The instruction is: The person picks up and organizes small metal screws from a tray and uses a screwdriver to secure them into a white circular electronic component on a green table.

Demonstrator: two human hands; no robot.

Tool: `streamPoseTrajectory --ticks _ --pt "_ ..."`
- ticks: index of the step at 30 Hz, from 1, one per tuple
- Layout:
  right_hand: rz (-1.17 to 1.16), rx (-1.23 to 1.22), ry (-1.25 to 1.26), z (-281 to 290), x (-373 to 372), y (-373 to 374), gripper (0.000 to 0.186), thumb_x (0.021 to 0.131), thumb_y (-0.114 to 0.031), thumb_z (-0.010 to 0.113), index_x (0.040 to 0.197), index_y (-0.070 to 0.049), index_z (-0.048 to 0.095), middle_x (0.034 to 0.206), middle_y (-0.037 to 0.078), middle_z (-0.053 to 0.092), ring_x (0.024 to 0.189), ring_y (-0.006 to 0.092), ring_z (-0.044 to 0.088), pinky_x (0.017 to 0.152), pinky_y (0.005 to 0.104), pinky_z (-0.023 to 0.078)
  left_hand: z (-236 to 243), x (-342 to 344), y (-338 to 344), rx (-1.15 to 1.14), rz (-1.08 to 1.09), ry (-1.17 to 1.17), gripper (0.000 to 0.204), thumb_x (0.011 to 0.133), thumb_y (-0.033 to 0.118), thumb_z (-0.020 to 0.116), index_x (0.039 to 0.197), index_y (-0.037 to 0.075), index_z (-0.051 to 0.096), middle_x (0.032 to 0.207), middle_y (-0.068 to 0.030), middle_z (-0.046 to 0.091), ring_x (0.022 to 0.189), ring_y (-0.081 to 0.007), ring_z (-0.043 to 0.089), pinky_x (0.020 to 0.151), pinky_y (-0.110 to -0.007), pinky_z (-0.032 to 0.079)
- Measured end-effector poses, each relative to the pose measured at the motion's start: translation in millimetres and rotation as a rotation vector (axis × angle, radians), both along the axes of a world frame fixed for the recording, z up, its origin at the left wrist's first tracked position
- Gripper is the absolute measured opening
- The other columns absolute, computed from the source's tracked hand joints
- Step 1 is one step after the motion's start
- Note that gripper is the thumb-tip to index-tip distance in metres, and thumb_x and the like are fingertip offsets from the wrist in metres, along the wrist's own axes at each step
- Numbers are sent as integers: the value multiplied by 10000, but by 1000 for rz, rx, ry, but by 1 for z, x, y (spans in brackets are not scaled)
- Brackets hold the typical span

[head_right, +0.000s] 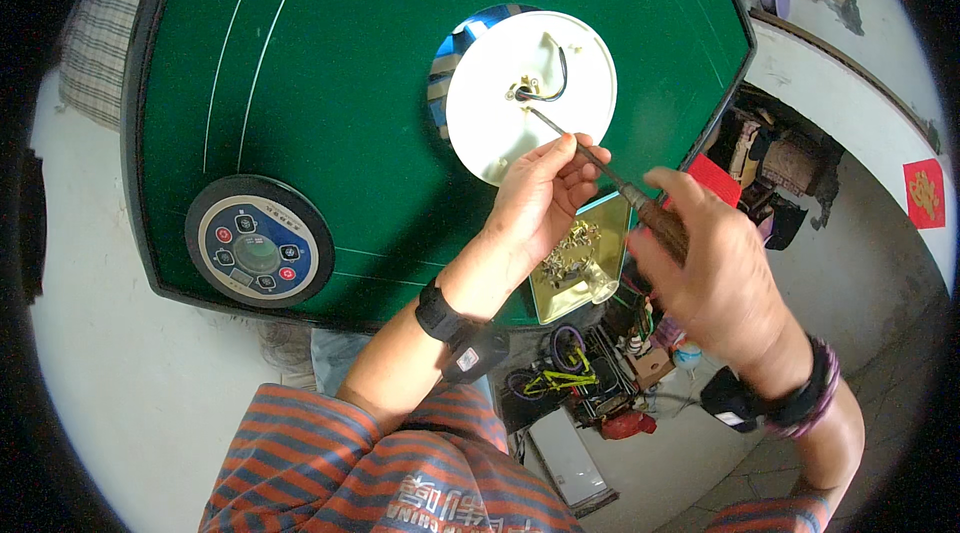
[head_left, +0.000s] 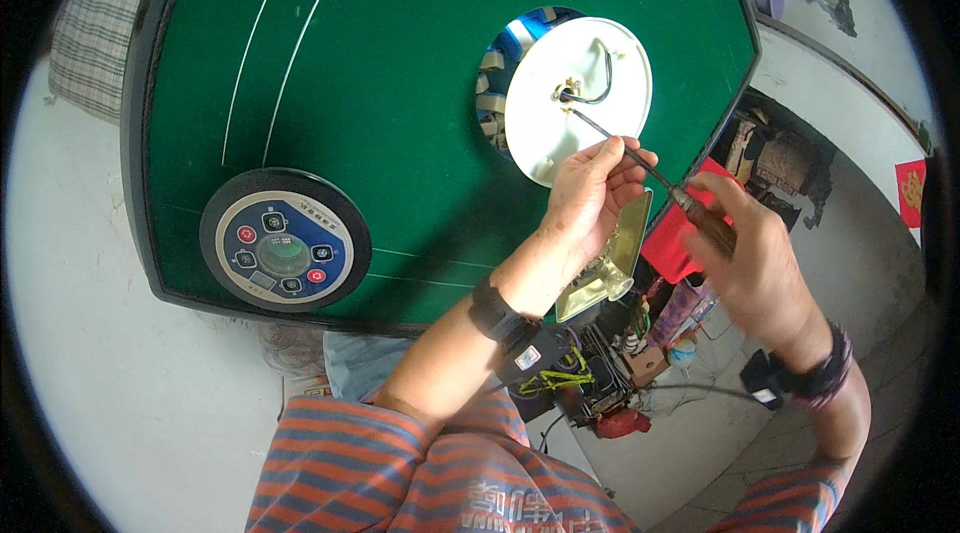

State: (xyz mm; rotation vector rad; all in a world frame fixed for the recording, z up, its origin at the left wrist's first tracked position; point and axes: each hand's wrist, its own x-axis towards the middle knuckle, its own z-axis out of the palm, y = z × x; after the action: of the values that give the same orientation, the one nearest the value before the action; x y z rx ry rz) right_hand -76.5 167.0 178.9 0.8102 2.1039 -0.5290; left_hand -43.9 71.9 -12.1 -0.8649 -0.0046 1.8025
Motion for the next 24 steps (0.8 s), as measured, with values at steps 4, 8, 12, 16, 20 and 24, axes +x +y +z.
streamPoseTrajectory --ticks 4,8,12,16,20,24 --pt "761 313 38 0 8 -8 309 813 -113 677 1099 -35 587 678 149 557 567 301 620 521 379 503 2 -2 1 11 -3 9 198 1000 224 523 1025 47 608 950 -77 661 761 -80 620 675 -205 553" --pt "-241 -33 -211 -2 -16 12 205 887 -130 617 1025 22 606 609 26 498 499 119 530 441 266 408 2 0 3 -4 32 -6 194 1002 215 516 1031 46 608 945 -74 661 761 -77 620 677 -203 552" --pt "-837 -179 -300 3 -30 18 205 916 -153 581 945 48 611 618 5 500 508 62 468 441 231 372 1 -6 2 -31 6 -57 186 1006 201 505 1036 50 609 964 -71 659 762 -77 620 678 -206 552" --pt "340 114 37 7 -14 -7 204 823 -71 655 1006 -1 600 712 122 581 536 245 566 491 340 466 -2 -1 0 -26 -6 -20 185 1006 203 507 1033 51 609 982 -72 659 770 -81 621 662 -204 546" --pt "528 179 165 4 -5 -6 176 800 -46 667 954 10 605 747 171 621 566 333 590 526 378 491 -4 1 3 -28 8 -8 192 1006 210 508 1038 49 609 969 -74 661 778 -80 615 657 -203 537" --pt "-300 38 -166 3 -24 7 212 906 -141 610 819 52 609 605 41 563 479 129 508 456 281 380 8 -9 -1 -32 -21 -2 209 1005 233 513 1030 52 613 951 -62 660 781 -72 600 670 -206 528"
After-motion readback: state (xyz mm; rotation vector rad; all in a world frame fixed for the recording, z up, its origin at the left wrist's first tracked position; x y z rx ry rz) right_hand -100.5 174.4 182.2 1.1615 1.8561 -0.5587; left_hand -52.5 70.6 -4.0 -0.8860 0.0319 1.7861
